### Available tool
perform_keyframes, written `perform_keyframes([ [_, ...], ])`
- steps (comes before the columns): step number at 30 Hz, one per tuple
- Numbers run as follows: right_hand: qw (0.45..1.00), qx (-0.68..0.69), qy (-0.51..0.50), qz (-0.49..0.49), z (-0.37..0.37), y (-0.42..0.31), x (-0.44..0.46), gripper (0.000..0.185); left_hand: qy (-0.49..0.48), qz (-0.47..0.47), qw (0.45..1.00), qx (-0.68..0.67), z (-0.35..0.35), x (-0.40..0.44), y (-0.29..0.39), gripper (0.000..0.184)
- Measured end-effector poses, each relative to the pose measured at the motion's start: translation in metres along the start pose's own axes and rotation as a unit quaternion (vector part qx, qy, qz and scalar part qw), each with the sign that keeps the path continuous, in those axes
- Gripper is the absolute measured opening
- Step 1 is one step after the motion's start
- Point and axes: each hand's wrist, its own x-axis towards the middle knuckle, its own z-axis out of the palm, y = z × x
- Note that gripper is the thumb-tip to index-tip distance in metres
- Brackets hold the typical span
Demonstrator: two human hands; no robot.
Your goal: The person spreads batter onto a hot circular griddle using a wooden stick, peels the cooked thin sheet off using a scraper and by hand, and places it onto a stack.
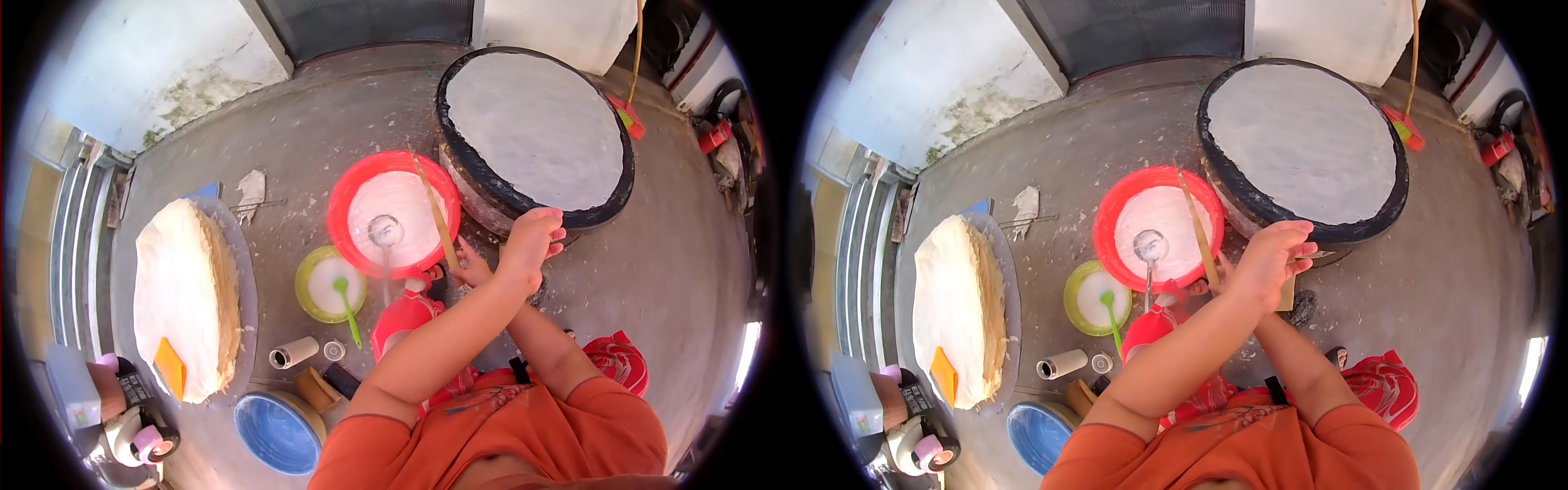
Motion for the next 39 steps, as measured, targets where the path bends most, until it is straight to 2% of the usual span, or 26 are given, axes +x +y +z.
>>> perform_keyframes([
  [1,0.987,0.139,-0.040,0.078,-0.004,-0.004,-0.009,0.080,0.002,0.003,1.000,-0.002,0.000,-0.001,0.001,0.026],
  [3,0.947,0.270,-0.086,0.154,-0.002,0.002,-0.022,0.078,0.003,0.008,1.000,-0.005,-0.001,-0.003,0.004,0.026],
  [4,0.863,0.465,-0.103,0.166,0.000,0.040,-0.027,0.075,0.007,0.014,1.000,-0.008,-0.001,-0.004,0.007,0.026],
  [6,0.740,0.637,-0.124,0.177,-0.004,0.045,-0.040,0.071,0.008,0.019,1.000,-0.021,-0.003,-0.007,0.013,0.025],
  [7,0.913,0.362,-0.130,0.134,-0.015,0.018,-0.060,0.069,0.015,0.025,0.999,-0.025,-0.005,-0.009,0.017,0.025],
  [9,0.988,0.023,-0.116,0.096,-0.017,0.004,-0.080,0.052,0.020,0.104,0.994,-0.029,-0.014,-0.014,0.030,0.024],
  [10,0.984,0.008,-0.119,0.128,-0.020,0.008,-0.092,0.046,0.035,0.116,0.992,-0.034,-0.019,-0.022,0.040,0.024],
  [12,0.970,-0.010,-0.141,0.198,-0.030,0.020,-0.116,0.039,0.050,0.263,0.961,-0.076,-0.038,-0.047,0.064,0.026],
  [13,0.968,-0.034,-0.149,0.199,-0.036,0.024,-0.128,0.039,0.077,0.282,0.953,-0.080,-0.056,-0.059,0.074,0.026],
  [15,0.963,-0.040,-0.152,0.220,-0.046,0.025,-0.145,0.040,0.128,0.477,0.869,-0.041,-0.094,-0.082,0.092,0.028],
  [17,0.954,-0.013,-0.145,0.264,-0.053,0.029,-0.160,0.041,0.332,0.599,0.705,0.186,-0.157,-0.109,0.106,0.033],
  [19,0.949,-0.004,-0.151,0.277,-0.058,0.037,-0.168,0.042,0.529,0.564,0.423,0.473,-0.230,-0.157,0.122,0.037],
  [20,0.946,-0.007,-0.150,0.287,-0.059,0.042,-0.171,0.042,0.577,0.494,0.394,0.518,-0.263,-0.187,0.129,0.037],
  [21,0.943,-0.011,-0.146,0.299,-0.061,0.044,-0.173,0.042,0.625,0.415,0.423,0.508,-0.287,-0.220,0.135,0.041],
  [22,0.944,-0.013,-0.149,0.294,-0.060,0.042,-0.175,0.042,0.676,0.371,0.351,0.532,-0.328,-0.249,0.138,0.040],
  [23,0.944,-0.012,-0.149,0.294,-0.060,0.039,-0.176,0.042,0.729,0.265,0.321,0.543,-0.367,-0.281,0.142,0.038],
  [24,0.944,-0.011,-0.147,0.295,-0.060,0.036,-0.177,0.041,0.728,0.139,0.316,0.593,-0.380,-0.319,0.143,0.030],
  [26,0.947,-0.013,-0.147,0.287,-0.059,0.032,-0.175,0.041,0.711,-0.053,0.223,0.665,-0.451,-0.374,0.138,0.017],
  [27,0.948,-0.014,-0.144,0.282,-0.058,0.030,-0.175,0.041,0.712,-0.133,0.233,0.649,-0.450,-0.393,0.136,0.013],
  [28,0.949,-0.008,-0.135,0.284,-0.056,0.028,-0.175,0.041,0.715,-0.130,0.195,0.658,-0.475,-0.411,0.125,0.013],
  [33,0.961,-0.038,-0.128,0.244,-0.058,0.015,-0.163,0.038,0.678,-0.061,0.259,0.686,-0.488,-0.442,0.101,0.028],
  [35,0.967,-0.037,-0.119,0.220,-0.059,0.017,-0.159,0.037,0.661,-0.034,0.216,0.717,-0.497,-0.444,0.095,0.025],
  [36,0.972,-0.025,-0.110,0.205,-0.059,0.015,-0.157,0.036,0.618,0.076,0.156,0.767,-0.508,-0.452,0.090,0.022],
  [37,0.976,-0.039,-0.109,0.187,-0.061,0.013,-0.155,0.036,0.663,-0.009,0.180,0.727,-0.525,-0.455,0.100,0.028],
  [38,0.978,-0.053,-0.110,0.169,-0.062,0.010,-0.153,0.035,0.705,-0.022,0.180,0.685,-0.492,-0.447,0.110,0.023],
  [39,0.983,-0.047,-0.098,0.148,-0.064,0.005,-0.150,0.035,0.680,0.103,0.130,0.714,-0.470,-0.454,0.113,0.019],
])
